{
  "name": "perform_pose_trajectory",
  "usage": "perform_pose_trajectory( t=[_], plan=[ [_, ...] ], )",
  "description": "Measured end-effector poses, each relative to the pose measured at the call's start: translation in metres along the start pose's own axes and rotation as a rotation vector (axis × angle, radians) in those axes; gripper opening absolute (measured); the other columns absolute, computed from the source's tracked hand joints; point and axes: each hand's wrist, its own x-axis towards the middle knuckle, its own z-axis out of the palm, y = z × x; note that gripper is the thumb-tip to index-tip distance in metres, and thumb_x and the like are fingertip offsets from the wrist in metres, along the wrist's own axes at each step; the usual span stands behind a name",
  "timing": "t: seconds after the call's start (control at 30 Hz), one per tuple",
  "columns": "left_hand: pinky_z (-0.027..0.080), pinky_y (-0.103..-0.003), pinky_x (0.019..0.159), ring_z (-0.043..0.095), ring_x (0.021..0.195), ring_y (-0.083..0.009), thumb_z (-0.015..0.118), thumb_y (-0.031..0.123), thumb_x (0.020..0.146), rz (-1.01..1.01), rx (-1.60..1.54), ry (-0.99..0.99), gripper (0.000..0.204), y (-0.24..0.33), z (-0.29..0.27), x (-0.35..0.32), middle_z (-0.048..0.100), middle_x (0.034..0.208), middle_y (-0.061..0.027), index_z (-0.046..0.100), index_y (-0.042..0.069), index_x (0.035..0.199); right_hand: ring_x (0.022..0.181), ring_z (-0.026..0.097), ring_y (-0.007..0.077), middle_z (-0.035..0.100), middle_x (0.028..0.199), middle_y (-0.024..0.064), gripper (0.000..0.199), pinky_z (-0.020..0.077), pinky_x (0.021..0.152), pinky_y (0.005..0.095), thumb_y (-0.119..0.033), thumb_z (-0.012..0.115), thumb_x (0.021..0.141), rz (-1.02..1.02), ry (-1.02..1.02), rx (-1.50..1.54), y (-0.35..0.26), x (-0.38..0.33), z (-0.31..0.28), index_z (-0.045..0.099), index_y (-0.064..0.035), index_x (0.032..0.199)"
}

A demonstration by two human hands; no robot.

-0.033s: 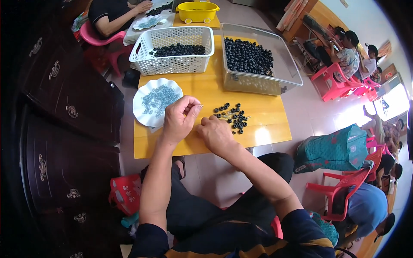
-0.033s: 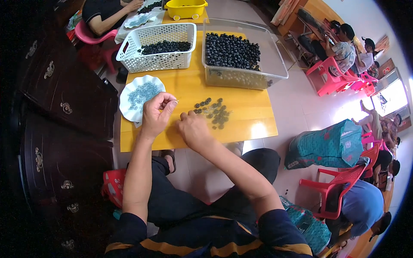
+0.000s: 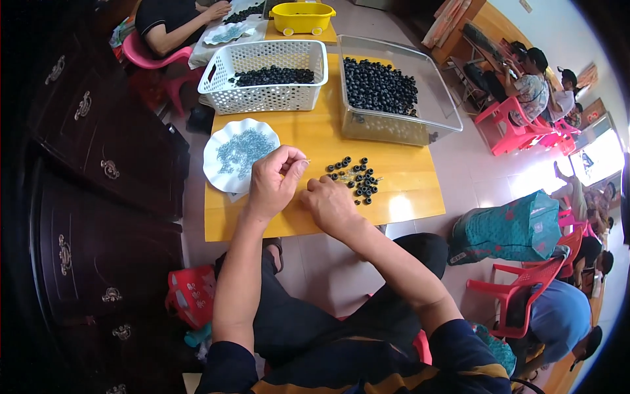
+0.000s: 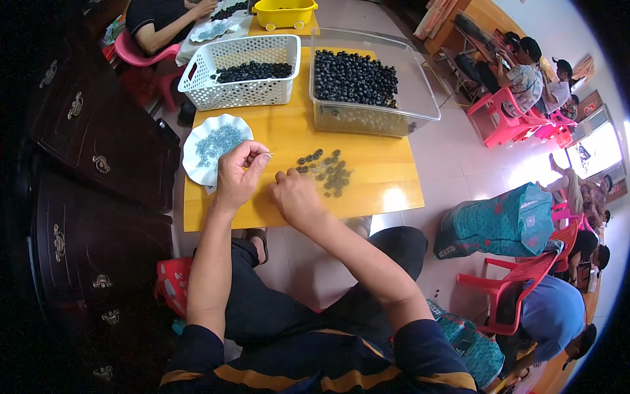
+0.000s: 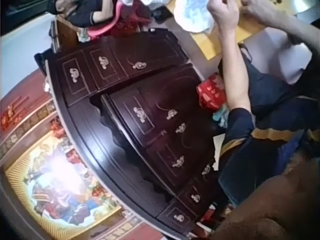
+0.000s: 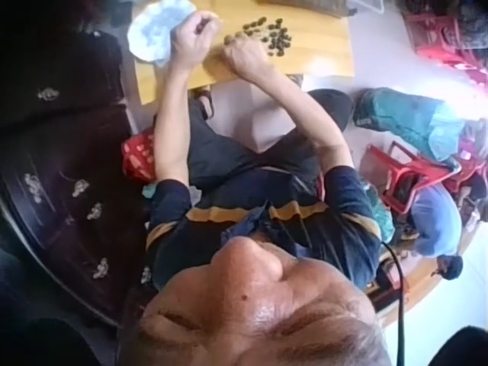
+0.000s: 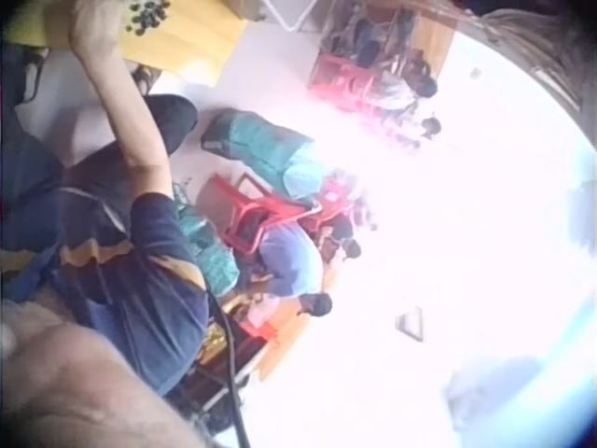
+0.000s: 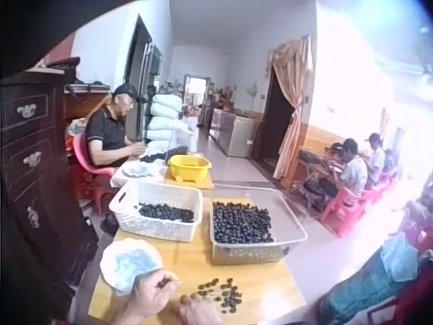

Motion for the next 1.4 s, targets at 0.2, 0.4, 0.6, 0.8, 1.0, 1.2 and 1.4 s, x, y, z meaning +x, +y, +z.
perform_pose_trajectory(
  t=[0.2,0.4,0.6,0.8,1.0,1.2,1.4],
  plan=[
    [0.051,-0.026,0.060,0.063,0.063,-0.0109,0.067,0.004,0.091,-0.004,0.002,0.004,0.008,0.003,-0.001,-0.001,0.066,0.073,-0.0057,0.061,-0.001,0.090,0.086,0.065,0.0297,0.065,0.088,0.0077,0.009,0.0527,0.072,0.0388,-0.011,0.068,0.082,0.046,0.318,0.338,0.012,-0.008,-0.019,0.069,-0.0086,0.091],
    [0.046,-0.024,0.056,0.055,0.060,-0.0065,0.066,0.006,0.092,-0.089,-0.025,-0.074,0.008,0.003,0.005,-0.024,0.061,0.069,-0.0020,0.062,-0.001,0.089,0.069,0.051,0.0093,0.054,0.079,-0.0020,0.011,0.0418,0.062,0.0235,-0.016,0.057,0.101,0.568,0.271,1.348,0.048,-0.109,-0.045,0.060,-0.0049,0.103],
    [0.049,-0.026,0.060,0.059,0.065,-0.0086,0.068,0.008,0.091,-0.164,-0.118,-0.265,0.009,0.052,0.049,-0.079,0.063,0.073,-0.0033,0.064,0.001,0.092,0.074,0.057,0.0093,0.064,0.091,0.0017,0.016,0.0447,0.065,0.0214,-0.022,0.069,0.095,0.764,0.283,2.104,0.039,-0.197,-0.013,0.061,-0.0127,0.105],
    [0.050,-0.028,0.058,0.064,0.064,-0.0177,0.070,0.007,0.088,-0.103,-0.013,-0.329,0.008,0.097,0.077,-0.119,0.065,0.076,-0.0086,0.065,0.003,0.092,0.081,0.062,0.0123,0.068,0.102,0.0069,0.025,0.0496,0.072,0.0235,-0.024,0.068,0.096,0.687,0.311,2.278,0.013,-0.217,0.011,0.060,-0.0076,0.114],
    [0.049,-0.024,0.061,0.061,0.067,-0.0102,0.069,0.003,0.088,-0.118,0.038,-0.351,0.007,0.125,0.090,-0.135,0.065,0.077,-0.0050,0.065,0.000,0.093,0.076,0.060,0.0087,0.065,0.088,0.0001,0.030,0.0490,0.070,0.0221,-0.036,0.063,0.099,0.579,0.302,2.388,-0.006,-0.228,0.014,0.062,-0.0089,0.111],
    [0.050,-0.024,0.063,0.062,0.068,-0.0096,0.067,0.000,0.089,-0.106,0.041,-0.344,0.005,0.138,0.103,-0.145,0.065,0.079,-0.0054,0.065,-0.001,0.094,0.073,0.056,0.0069,0.062,0.085,-0.0024,0.033,0.0463,0.067,0.0207,-0.037,0.062,0.099,0.567,0.280,2.405,-0.013,-0.232,0.003,0.062,-0.0067,0.111],
    [0.050,-0.025,0.061,0.062,0.067,-0.0102,0.066,-0.002,0.089,-0.050,0.155,-0.334,0.004,0.143,0.104,-0.148,0.067,0.080,-0.0061,0.065,-0.002,0.092,0.073,0.058,0.0075,0.065,0.084,-0.0004,0.030,0.0486,0.068,0.0212,-0.032,0.063,0.100,0.598,0.317,2.243,-0.015,-0.232,0.002,0.066,-0.0032,0.109]
  ],
)
